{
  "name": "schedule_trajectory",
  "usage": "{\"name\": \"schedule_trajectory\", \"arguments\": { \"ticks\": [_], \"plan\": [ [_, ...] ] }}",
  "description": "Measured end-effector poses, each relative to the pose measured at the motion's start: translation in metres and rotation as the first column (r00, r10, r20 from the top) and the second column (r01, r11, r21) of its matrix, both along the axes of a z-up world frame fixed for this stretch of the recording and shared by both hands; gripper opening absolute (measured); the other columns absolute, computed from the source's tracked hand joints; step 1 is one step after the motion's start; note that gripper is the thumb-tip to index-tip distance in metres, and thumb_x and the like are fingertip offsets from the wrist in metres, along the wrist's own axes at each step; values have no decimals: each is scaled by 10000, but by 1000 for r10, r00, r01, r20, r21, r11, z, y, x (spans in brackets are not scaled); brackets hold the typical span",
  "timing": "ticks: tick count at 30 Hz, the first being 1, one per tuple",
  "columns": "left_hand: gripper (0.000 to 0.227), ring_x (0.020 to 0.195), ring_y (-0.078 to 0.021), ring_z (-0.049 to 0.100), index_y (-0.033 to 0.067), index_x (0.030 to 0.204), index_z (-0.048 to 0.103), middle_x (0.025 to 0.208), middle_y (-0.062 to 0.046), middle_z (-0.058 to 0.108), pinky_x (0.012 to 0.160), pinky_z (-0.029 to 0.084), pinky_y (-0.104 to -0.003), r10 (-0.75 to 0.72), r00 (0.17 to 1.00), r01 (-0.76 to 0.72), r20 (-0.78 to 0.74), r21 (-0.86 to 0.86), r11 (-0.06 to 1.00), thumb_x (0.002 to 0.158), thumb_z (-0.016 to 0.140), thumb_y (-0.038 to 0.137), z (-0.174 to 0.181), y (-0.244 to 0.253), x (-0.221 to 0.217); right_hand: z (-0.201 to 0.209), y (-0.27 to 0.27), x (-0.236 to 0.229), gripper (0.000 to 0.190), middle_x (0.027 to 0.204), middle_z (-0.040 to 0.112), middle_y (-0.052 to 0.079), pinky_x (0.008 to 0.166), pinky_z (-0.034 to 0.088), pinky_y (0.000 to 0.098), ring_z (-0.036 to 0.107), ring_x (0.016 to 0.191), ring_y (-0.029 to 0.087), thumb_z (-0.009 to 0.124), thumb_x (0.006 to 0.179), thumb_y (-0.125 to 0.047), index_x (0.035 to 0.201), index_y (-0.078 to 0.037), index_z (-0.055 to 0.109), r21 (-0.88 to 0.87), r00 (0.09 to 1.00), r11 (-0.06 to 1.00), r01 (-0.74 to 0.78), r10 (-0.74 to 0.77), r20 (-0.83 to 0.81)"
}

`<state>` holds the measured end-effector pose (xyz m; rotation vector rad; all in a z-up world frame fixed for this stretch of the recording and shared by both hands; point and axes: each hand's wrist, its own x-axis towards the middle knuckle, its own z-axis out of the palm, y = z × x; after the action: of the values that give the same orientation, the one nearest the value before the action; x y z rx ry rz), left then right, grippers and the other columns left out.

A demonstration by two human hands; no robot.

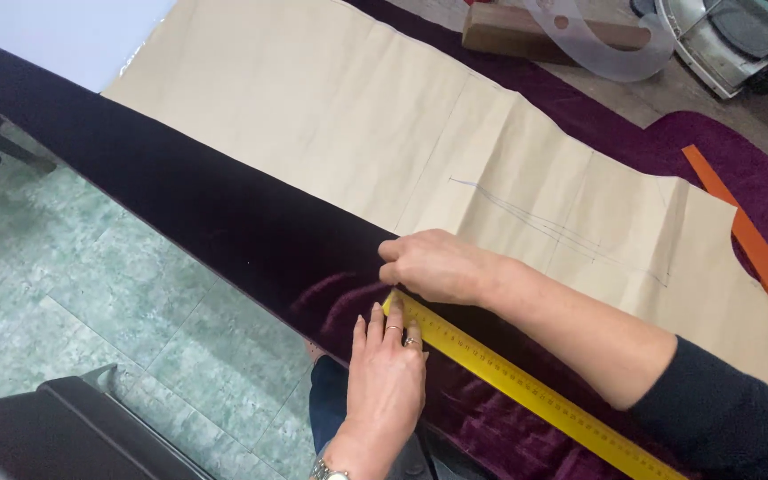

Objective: The person measures and marks a large piece of dark purple fabric using a yellow ruler and a white marking tool. They also place a beige paper pattern on the fabric to guide the markings. The person repeatedly repositions the ruler to draw straight lines and curves on the fabric surface.

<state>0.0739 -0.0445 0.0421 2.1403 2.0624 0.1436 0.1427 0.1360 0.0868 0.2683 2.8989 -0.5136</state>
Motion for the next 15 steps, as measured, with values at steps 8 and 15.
{"name": "schedule_trajectory", "arguments": {
  "ticks": [8,15],
  "plan": [
    [441,953,-292,481,92,972,592,1017,-88,528,767,360,-426,-249,936,253,249,17,967,682,824,330,37,32,2,60,-16,81,33,820,629,23,663,465,307,595,730,179,625,884,-125,866,-98,628,-335,864,862,381,-461,-203],
    [251,825,-253,479,120,891,596,878,-50,530,686,365,-405,-462,853,479,243,-14,877,718,759,198,28,62,16,40,-76,187,123,785,764,-15,735,523,231,690,760,79,701,812,-204,804,-90,745,-584,528,431,688,-849,-5]
  ]
}}
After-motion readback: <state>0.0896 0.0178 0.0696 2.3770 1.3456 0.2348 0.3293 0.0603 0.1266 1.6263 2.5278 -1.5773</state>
